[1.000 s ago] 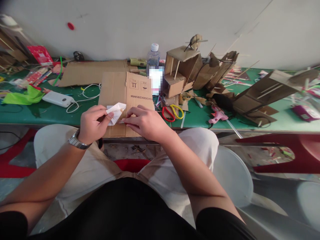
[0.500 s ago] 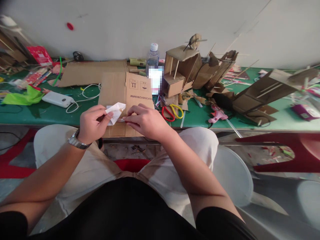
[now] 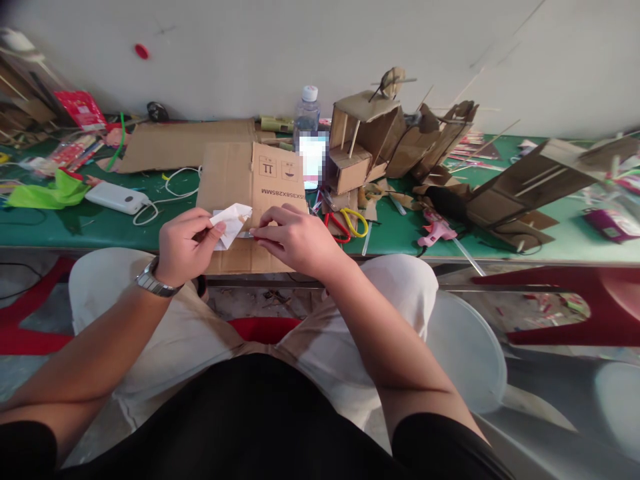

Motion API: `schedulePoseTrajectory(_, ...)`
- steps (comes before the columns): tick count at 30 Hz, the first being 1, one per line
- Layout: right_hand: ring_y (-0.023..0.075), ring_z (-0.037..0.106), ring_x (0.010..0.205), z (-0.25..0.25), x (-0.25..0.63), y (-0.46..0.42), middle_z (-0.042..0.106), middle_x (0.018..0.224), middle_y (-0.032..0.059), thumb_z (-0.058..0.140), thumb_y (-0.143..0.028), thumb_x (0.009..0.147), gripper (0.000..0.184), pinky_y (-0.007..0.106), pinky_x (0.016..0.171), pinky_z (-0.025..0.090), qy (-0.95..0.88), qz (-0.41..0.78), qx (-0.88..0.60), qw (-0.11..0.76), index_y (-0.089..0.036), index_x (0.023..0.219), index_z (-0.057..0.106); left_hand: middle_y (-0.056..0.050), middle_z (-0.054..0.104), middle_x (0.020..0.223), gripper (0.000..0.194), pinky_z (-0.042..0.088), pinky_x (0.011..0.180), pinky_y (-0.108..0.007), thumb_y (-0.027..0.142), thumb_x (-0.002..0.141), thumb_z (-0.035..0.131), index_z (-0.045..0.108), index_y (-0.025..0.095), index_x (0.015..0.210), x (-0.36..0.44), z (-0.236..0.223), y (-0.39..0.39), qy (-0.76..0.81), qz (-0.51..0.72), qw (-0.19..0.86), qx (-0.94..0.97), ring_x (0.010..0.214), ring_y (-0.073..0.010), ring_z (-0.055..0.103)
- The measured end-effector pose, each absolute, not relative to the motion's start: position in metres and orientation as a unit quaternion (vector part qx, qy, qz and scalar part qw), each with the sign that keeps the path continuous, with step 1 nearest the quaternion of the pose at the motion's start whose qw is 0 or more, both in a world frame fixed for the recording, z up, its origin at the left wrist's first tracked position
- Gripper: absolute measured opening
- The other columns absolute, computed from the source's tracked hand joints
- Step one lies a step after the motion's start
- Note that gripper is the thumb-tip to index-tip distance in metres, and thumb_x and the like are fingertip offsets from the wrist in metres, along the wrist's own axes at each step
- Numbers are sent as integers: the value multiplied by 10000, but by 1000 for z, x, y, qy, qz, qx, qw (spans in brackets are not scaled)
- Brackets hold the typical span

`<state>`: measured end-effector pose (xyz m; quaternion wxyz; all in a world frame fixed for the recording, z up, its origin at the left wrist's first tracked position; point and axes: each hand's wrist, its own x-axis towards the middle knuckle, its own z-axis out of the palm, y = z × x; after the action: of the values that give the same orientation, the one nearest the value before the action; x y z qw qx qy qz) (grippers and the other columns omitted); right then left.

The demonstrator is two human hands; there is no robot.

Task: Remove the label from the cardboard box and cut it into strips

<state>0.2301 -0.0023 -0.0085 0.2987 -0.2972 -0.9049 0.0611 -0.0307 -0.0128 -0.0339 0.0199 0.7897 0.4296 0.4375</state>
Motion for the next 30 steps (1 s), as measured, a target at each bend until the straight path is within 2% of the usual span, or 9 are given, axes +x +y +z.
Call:
schedulePoseTrajectory(12, 217, 664, 914, -8, 236, 3, 750, 1073, 110, 633, -224, 1026, 213, 381, 824, 540, -896, 44, -313, 312, -176, 1087, 832, -22, 573, 702, 360, 337, 574, -334, 290, 990, 647, 525, 208, 662, -32, -35, -12, 426, 447, 40, 786, 626, -160, 498)
schedulePoseTrajectory(30, 242, 665, 967, -10, 243, 10, 744, 1114, 102, 611, -277, 1026, 236, 404, 850, 545, -869, 33, -378, 318, -222, 1103, 828, -25, 553, 708, 381, 319, 559, -346, 307, 999, 628, 480, 218, 660, -33, -34, -12, 430, 445, 52, 784, 618, -160, 460)
